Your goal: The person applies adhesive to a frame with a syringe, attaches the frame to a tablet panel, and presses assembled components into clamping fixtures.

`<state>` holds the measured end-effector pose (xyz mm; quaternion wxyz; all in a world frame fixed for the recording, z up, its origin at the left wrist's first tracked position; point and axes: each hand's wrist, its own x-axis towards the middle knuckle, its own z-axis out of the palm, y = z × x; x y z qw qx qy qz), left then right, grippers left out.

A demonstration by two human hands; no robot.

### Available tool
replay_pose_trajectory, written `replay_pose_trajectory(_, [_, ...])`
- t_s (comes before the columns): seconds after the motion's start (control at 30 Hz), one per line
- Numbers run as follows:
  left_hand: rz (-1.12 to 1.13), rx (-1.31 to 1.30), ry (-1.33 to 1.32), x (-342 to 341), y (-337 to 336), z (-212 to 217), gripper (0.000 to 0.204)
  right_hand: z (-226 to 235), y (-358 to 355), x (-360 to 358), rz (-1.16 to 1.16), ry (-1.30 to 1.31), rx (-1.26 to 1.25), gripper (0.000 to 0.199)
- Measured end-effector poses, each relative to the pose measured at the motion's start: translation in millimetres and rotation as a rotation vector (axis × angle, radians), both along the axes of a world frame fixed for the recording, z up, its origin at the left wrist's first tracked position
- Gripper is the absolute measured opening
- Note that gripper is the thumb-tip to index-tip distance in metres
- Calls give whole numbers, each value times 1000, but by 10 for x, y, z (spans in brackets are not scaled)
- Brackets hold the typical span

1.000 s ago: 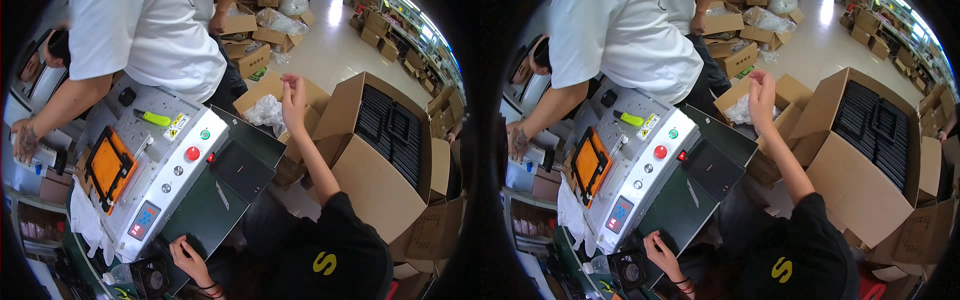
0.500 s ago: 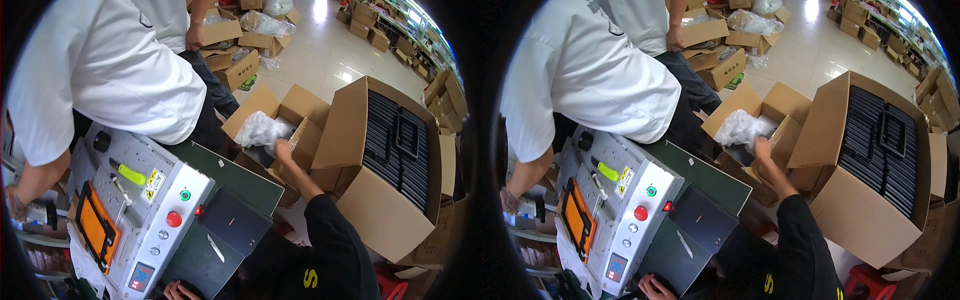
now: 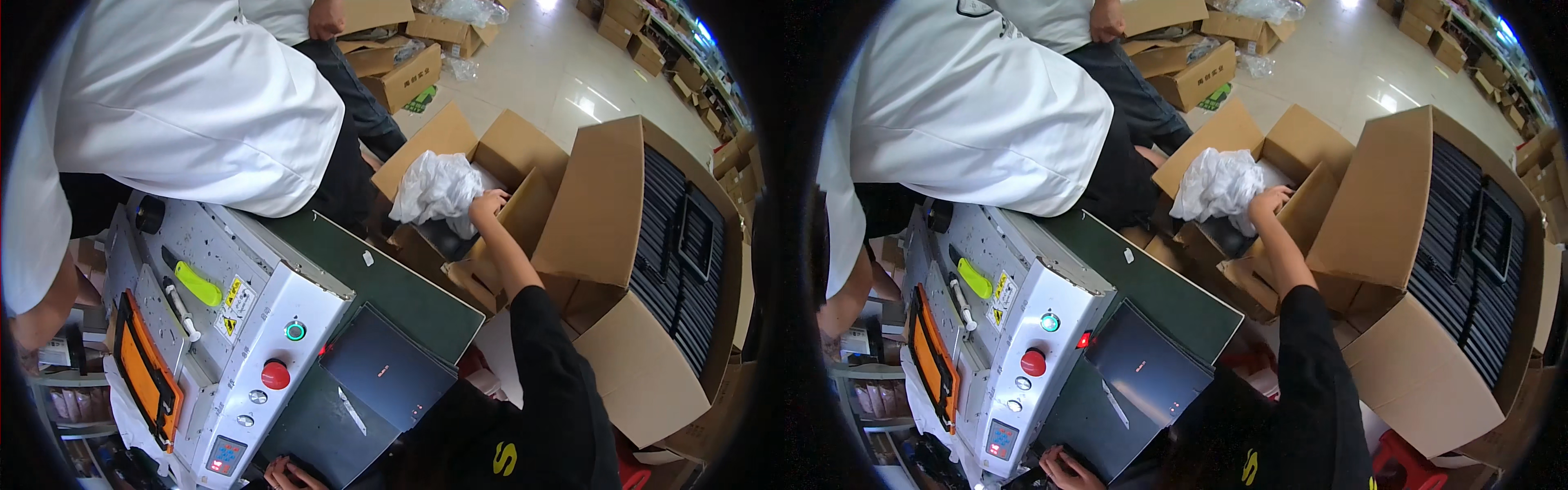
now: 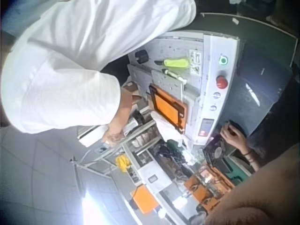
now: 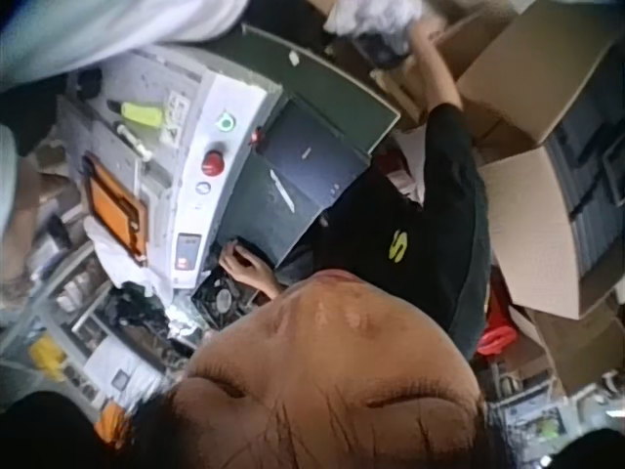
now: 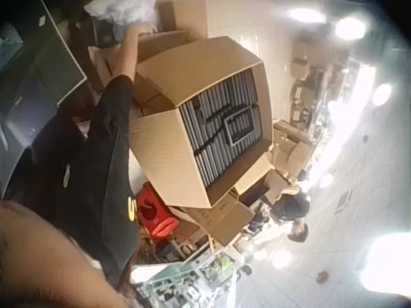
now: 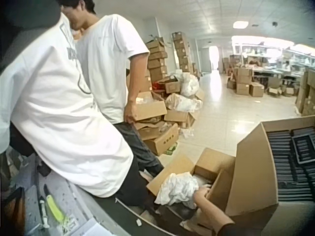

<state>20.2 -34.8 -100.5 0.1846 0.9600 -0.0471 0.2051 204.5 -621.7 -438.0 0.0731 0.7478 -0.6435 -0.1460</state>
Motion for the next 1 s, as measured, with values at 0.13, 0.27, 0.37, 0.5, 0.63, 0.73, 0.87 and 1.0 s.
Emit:
replay_pose_trajectory(0.13, [48, -14, 24, 27, 37, -11, 13, -57, 201, -35, 110, 313, 363, 56])
replay_pose_trajectory(0.27, [113, -30, 25, -13, 99, 13, 14, 483, 572, -309, 87, 149, 352, 63])
replay_pose_trajectory(0.37, [45, -63, 22, 21, 109, 12, 15, 602, 239, -897, -246, 285, 359, 76])
replay_pose_trajectory(0.5, [31, -91, 43, 79, 113, -32, 17, 12, -203, -1026, -271, 182, 128, 78])
replay_pose_trajectory(0.63, [64, -68, 40, 58, 88, -4, 17, -98, -258, -1056, -65, -307, 48, 66])
replay_pose_trajectory(0.73, [41, -53, 49, 66, 127, -26, 15, -168, -493, -1340, 7, -509, 12, 59])
replay_pose_trajectory(0.87, [48, -6, 45, 73, 127, -41, 13, -306, -707, -1537, 12, -578, 157, 62])
replay_pose_trajectory(1.0, [66, 43, 39, 127, 82, -5, 14, -402, -805, -1555, 103, -630, 194, 65])
